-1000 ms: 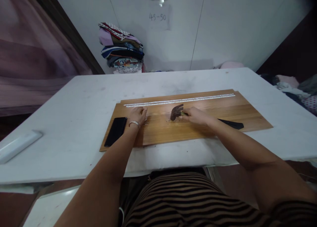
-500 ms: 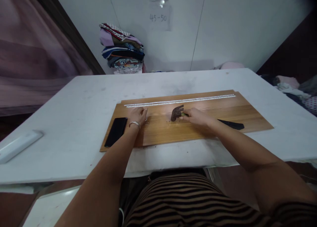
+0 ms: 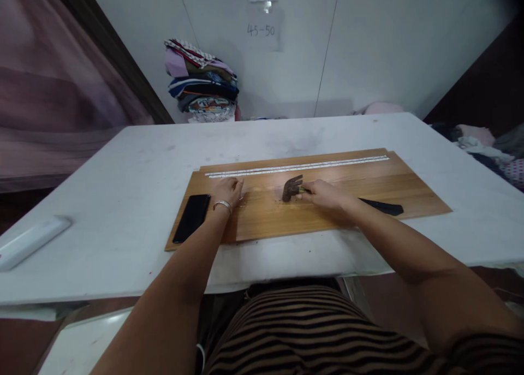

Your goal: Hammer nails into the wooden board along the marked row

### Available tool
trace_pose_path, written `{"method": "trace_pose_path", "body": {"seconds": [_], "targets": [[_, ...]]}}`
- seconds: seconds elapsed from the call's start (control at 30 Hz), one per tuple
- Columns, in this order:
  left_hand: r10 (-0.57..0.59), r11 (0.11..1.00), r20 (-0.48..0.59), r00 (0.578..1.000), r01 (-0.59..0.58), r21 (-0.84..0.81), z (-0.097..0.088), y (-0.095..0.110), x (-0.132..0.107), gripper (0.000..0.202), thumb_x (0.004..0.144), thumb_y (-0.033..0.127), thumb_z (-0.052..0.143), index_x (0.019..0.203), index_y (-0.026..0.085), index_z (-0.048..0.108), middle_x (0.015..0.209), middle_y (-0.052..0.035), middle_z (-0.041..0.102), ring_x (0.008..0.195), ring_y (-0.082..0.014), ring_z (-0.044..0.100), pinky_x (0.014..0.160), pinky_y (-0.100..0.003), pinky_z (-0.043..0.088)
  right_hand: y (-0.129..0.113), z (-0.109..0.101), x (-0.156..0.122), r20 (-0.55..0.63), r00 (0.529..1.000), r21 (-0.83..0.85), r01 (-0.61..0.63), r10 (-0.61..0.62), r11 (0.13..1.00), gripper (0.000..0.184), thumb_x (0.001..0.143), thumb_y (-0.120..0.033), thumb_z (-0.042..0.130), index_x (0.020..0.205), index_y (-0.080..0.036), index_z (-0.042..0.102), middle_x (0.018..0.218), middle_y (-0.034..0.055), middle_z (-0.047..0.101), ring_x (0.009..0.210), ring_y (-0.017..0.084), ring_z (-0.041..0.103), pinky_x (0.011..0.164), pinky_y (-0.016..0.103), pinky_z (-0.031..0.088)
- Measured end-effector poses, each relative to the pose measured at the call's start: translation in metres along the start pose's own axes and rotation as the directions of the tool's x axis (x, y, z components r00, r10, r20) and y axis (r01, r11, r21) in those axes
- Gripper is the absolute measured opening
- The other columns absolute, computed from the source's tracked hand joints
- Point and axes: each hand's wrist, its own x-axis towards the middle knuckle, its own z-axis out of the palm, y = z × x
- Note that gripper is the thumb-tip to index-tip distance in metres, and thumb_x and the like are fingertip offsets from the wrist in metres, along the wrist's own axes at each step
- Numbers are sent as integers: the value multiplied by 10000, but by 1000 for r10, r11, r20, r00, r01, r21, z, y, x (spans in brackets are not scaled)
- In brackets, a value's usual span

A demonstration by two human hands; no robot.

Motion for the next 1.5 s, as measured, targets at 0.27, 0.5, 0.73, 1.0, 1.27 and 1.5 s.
{"method": "trace_pose_path", "body": {"seconds": [0.27,0.5,0.73,1.0,1.27,1.5], "targets": [[31,999,-6,999,-31,12,-1,0,0,452,998,470,390,832,209,720,1028,-135,769,1053,-282,670,981,-375,488,-1,-4,0,5,1000,12,-16,16,1000,426,998,-552,551,1154,-214,757,1067,113,782,907,260,692,790,314,470],[17,999,6,1000,-18,30,-2,2,0,445,995,469,391,847,209,721,1074,-138,771,1100,-290,668,1001,-379,482,1,1,1,20,1000,29,-15,15,999,430,986,-571,579,1194,-235,748,1074,104,787,941,266,697,829,311,478],[2,1000,12,1000,-3,19,-3,4,-1,457,1002,481,390,873,207,732,1069,-133,768,1100,-273,663,999,-348,479,-2,-6,-2,-17,999,-2,-33,33,999,439,994,-552,563,1184,-203,749,1052,114,785,903,261,696,797,310,467],[16,1000,4,1000,-16,24,-4,3,0,445,996,476,379,832,227,710,1027,-118,772,1060,-275,661,975,-372,495,-2,-1,0,33,999,16,8,-8,1000,433,1001,-554,545,1160,-210,755,1073,123,786,943,278,701,826,324,482],[18,999,13,1000,-19,33,-3,3,0,456,995,486,374,820,219,700,1014,-131,767,1044,-278,662,977,-368,486,1,-3,-1,4,1000,-7,-18,19,1000,452,987,-572,571,1187,-208,748,1057,113,785,890,255,695,802,303,465],[8,1000,12,1000,-8,16,-3,3,0,458,997,487,374,789,225,687,1008,-132,770,1052,-285,666,987,-381,491,-3,-4,-1,21,1000,24,-19,19,1000,423,994,-549,562,1152,-206,752,1050,109,788,931,262,695,810,307,481]]}}
